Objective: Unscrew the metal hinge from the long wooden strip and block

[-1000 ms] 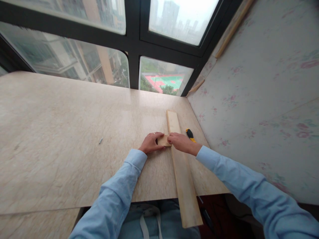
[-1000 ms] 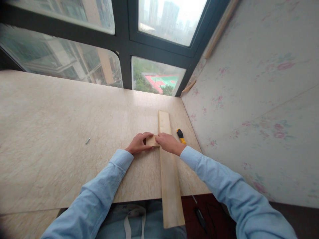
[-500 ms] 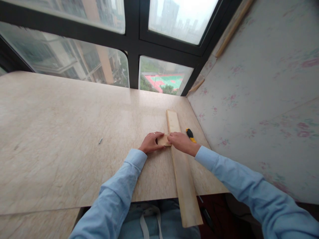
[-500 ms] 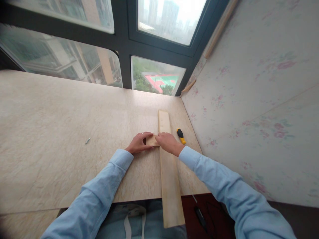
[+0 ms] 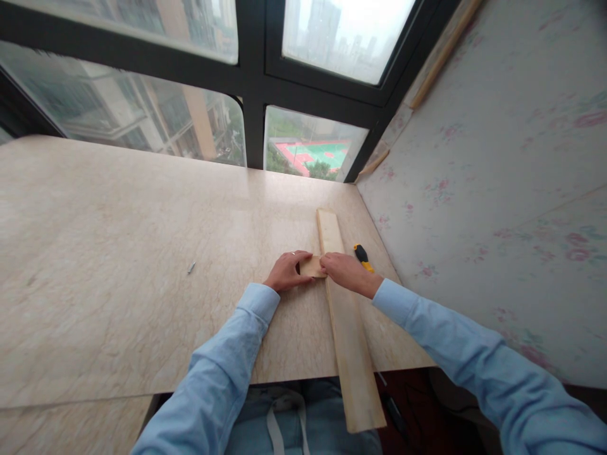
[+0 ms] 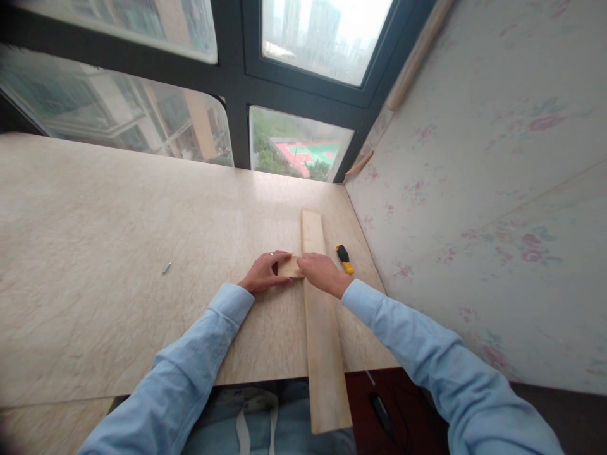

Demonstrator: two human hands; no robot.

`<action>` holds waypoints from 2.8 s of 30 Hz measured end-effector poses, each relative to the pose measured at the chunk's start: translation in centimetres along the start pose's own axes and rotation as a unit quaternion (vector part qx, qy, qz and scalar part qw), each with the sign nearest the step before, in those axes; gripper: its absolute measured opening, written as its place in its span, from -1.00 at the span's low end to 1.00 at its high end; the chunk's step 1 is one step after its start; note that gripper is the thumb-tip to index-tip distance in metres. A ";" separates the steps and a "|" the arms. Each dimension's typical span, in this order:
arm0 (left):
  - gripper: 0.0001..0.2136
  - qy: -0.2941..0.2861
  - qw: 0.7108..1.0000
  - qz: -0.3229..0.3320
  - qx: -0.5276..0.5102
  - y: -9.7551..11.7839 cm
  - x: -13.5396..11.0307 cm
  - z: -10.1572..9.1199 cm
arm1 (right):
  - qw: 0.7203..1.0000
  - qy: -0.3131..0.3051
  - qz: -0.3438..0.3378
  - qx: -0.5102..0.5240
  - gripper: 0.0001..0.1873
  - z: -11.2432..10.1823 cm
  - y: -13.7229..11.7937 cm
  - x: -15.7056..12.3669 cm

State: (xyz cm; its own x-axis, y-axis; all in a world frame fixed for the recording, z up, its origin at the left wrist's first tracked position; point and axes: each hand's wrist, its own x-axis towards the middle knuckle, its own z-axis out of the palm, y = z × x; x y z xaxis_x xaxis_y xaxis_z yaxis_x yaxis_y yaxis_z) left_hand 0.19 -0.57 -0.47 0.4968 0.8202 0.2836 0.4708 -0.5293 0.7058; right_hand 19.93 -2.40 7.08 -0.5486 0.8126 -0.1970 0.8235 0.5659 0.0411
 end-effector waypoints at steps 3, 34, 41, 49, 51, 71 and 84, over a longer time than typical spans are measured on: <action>-0.39 0.001 1.000 0.000 -0.002 0.0 0.0 -0.1 | 0.999 -0.003 -0.035 0.033 -0.85 0.0 0.4 0.0; -0.41 -0.008 1.000 -0.001 0.001 0.1 0.1 -0.1 | 1.000 0.005 -0.017 -0.014 -0.89 -0.4 -0.1 -0.5; -0.41 -0.009 1.000 -0.002 0.013 0.2 0.0 -0.1 | 0.997 0.014 -0.076 0.021 -0.80 -0.2 0.5 -0.9; -0.40 -0.006 1.000 -0.004 0.012 0.0 0.0 0.1 | 0.999 0.022 0.015 -0.021 -0.81 -0.7 -0.6 -0.8; -0.38 -0.007 1.000 -0.005 0.014 0.0 0.0 0.1 | 0.999 0.006 0.021 -0.026 -0.83 -0.5 -0.5 -0.7; -0.38 -0.010 1.000 -0.001 0.012 -0.2 -0.1 0.2 | 1.000 0.012 0.004 0.028 -0.89 -0.5 -0.1 -0.8; -0.39 -0.013 1.000 -0.009 0.015 -0.2 0.0 0.2 | 1.000 0.014 0.019 0.005 -0.83 -0.5 -0.3 -0.9</action>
State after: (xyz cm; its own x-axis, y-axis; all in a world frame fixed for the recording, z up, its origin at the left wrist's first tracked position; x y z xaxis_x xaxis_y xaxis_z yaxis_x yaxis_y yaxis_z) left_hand 0.26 -0.55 -0.73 0.5059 0.8245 0.2536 0.5023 -0.5206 0.6905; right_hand 20.08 -3.23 7.74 -0.5200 0.8374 -0.1683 0.8454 0.5328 0.0389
